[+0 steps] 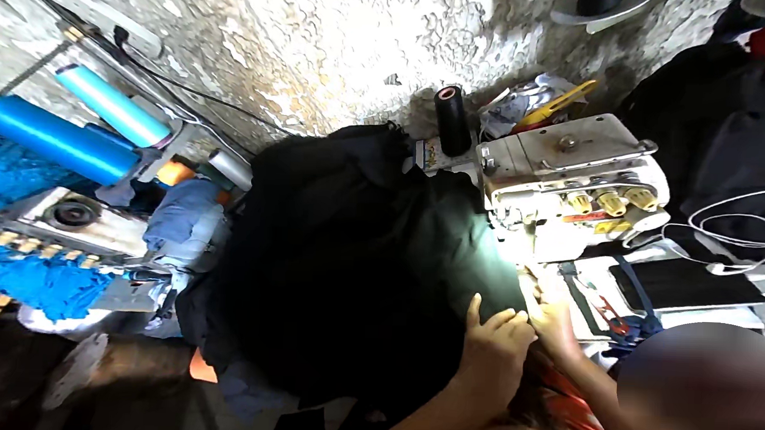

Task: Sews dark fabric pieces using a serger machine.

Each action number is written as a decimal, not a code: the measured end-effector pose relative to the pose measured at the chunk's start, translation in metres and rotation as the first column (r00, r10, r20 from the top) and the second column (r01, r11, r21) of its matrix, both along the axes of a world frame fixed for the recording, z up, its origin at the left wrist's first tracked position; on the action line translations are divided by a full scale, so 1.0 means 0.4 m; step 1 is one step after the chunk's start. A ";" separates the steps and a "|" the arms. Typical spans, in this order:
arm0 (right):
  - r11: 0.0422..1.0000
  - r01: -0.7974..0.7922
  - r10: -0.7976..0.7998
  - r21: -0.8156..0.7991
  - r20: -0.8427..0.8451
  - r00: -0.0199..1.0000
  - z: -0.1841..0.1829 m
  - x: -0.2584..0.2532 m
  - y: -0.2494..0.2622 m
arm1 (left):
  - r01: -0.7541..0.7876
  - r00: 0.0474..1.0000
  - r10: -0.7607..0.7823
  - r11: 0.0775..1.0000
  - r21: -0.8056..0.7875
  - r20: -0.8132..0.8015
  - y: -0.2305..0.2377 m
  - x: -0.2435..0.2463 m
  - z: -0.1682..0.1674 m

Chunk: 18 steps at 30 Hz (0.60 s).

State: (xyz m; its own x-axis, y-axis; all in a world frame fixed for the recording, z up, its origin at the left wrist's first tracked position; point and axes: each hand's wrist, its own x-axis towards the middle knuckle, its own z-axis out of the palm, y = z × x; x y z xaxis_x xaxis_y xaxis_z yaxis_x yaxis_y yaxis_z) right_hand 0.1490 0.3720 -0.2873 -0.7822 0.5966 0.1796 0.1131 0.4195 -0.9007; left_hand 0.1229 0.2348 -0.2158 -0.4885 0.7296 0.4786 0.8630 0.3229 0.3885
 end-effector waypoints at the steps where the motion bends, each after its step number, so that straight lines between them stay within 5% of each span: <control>1: 0.997 -0.031 0.038 -0.067 0.096 0.995 -0.008 0.023 -0.024 | -0.007 1.000 0.007 1.000 0.009 0.003 0.007 -0.006 -0.005; 3: 0.992 -0.127 0.129 -0.025 0.237 0.963 -0.004 0.064 -0.076 | -0.019 1.000 0.019 1.000 0.018 -0.003 0.022 -0.021 -0.010; 6: 0.960 -0.257 0.232 0.113 0.200 0.952 0.017 0.087 -0.135 | -0.030 1.000 0.030 1.000 0.004 0.003 0.042 -0.041 -0.007; 18: 0.866 -0.325 0.282 0.379 0.166 0.945 0.038 0.025 -0.208 | -0.141 0.955 0.108 0.984 -0.105 -0.275 0.108 -0.144 -0.003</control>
State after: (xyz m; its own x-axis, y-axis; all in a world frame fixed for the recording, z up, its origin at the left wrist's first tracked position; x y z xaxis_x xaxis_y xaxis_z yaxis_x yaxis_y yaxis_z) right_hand 0.1589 0.2887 -0.2722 -0.9397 0.2223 0.2598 0.0037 0.7664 -0.6423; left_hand 0.0652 0.2781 -0.2168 -0.4457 0.7322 0.5150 0.8796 0.4650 0.1002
